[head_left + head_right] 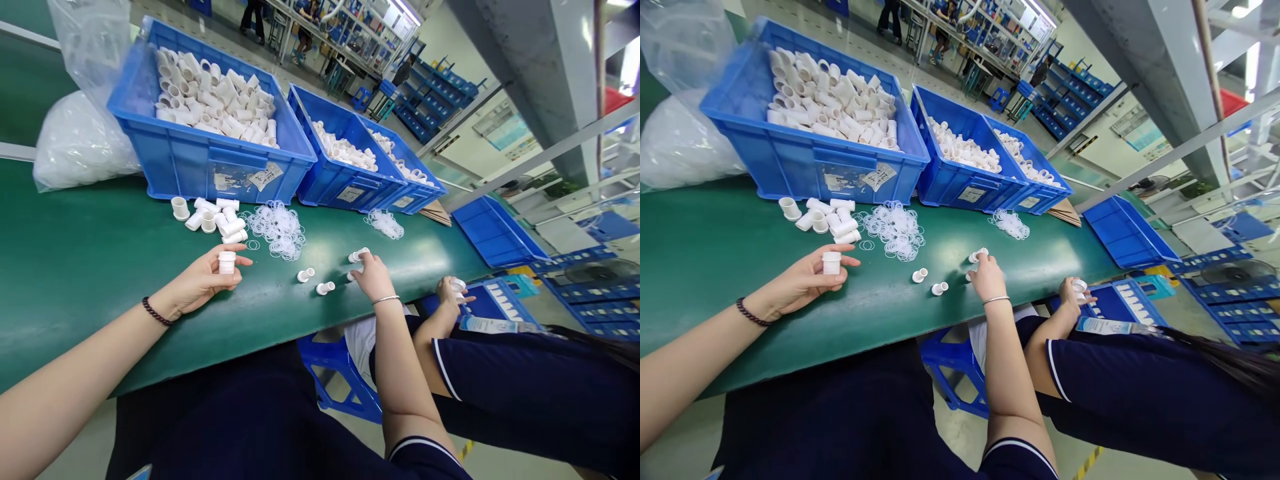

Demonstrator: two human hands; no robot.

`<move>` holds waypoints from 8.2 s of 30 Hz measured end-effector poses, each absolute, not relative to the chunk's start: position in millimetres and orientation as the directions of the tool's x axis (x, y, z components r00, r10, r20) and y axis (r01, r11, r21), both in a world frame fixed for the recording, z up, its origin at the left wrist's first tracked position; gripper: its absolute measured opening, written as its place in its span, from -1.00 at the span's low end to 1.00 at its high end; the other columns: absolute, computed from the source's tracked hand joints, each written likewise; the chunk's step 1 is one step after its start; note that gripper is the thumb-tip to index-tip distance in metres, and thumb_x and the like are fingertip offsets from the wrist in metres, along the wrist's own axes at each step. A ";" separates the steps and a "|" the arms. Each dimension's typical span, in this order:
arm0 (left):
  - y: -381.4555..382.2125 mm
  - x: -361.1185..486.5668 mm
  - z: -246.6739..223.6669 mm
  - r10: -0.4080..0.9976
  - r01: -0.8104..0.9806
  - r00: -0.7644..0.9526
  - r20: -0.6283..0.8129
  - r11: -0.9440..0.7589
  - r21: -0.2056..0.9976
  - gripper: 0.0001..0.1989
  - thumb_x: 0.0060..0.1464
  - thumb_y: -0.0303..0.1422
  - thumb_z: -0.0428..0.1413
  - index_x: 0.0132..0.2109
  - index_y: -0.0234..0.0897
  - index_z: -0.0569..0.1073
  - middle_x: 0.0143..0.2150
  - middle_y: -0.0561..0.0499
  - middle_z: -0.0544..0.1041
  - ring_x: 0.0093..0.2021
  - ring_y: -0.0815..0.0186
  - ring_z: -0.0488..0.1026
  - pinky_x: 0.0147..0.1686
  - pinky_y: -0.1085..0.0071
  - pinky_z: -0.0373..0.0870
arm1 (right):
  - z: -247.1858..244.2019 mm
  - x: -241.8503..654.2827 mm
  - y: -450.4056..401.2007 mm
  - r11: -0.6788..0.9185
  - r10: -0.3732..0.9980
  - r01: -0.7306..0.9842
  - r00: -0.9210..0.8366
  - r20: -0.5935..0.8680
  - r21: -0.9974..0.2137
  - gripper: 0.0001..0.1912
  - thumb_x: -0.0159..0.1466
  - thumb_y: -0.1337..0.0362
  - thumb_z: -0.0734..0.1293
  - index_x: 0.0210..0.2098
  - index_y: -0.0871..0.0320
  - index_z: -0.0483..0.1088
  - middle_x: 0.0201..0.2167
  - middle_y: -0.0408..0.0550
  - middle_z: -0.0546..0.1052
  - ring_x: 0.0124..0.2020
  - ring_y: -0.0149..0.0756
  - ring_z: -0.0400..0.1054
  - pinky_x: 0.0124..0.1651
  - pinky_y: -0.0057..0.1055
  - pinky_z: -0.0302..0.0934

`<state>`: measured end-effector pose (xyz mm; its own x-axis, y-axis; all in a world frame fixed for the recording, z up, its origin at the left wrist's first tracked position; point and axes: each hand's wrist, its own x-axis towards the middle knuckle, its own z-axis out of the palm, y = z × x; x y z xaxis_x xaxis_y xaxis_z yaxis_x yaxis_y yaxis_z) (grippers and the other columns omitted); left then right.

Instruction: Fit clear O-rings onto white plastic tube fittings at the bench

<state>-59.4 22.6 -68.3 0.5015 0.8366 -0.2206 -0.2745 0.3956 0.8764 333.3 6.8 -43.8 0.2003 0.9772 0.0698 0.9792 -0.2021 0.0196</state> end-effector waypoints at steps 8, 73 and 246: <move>18.6 -53.6 -66.7 0.792 -0.503 0.594 -0.139 0.500 0.705 -0.47 -0.04 -0.57 0.15 0.10 -0.21 0.31 -0.02 -0.12 0.46 0.02 0.13 0.44 0.02 0.11 0.38 | -19.8 283.5 -8.1 0.051 0.884 0.996 -0.011 0.468 -0.073 -0.70 0.27 0.17 0.25 -0.09 0.22 0.37 -0.21 0.13 0.44 -0.15 -0.11 0.33 -0.12 -0.19 0.27; 34.6 -49.2 -78.9 0.977 -0.376 0.208 -0.053 0.130 0.918 -0.66 -0.16 -0.43 0.26 -0.38 -0.28 0.19 0.00 -0.15 0.48 -0.01 0.16 0.45 -0.01 0.10 0.36 | -82.6 136.4 90.3 0.338 0.937 0.814 -0.245 0.249 -0.471 -0.86 0.32 0.28 0.12 -0.24 0.15 0.28 -0.30 -0.02 0.46 -0.33 -0.24 0.33 -0.32 -0.40 0.13; 30.8 -44.4 -76.1 0.982 -0.529 0.135 -0.134 0.186 0.828 -0.75 0.03 -0.25 0.20 -0.23 -0.28 0.34 -0.22 0.02 0.50 -0.22 0.37 0.46 -0.13 0.35 0.44 | -73.2 99.1 55.9 0.625 0.780 0.332 -0.236 0.580 -0.706 -0.71 0.15 0.19 0.38 -0.15 0.12 0.33 -0.19 -0.02 0.37 -0.10 -0.25 0.29 -0.04 -0.26 0.25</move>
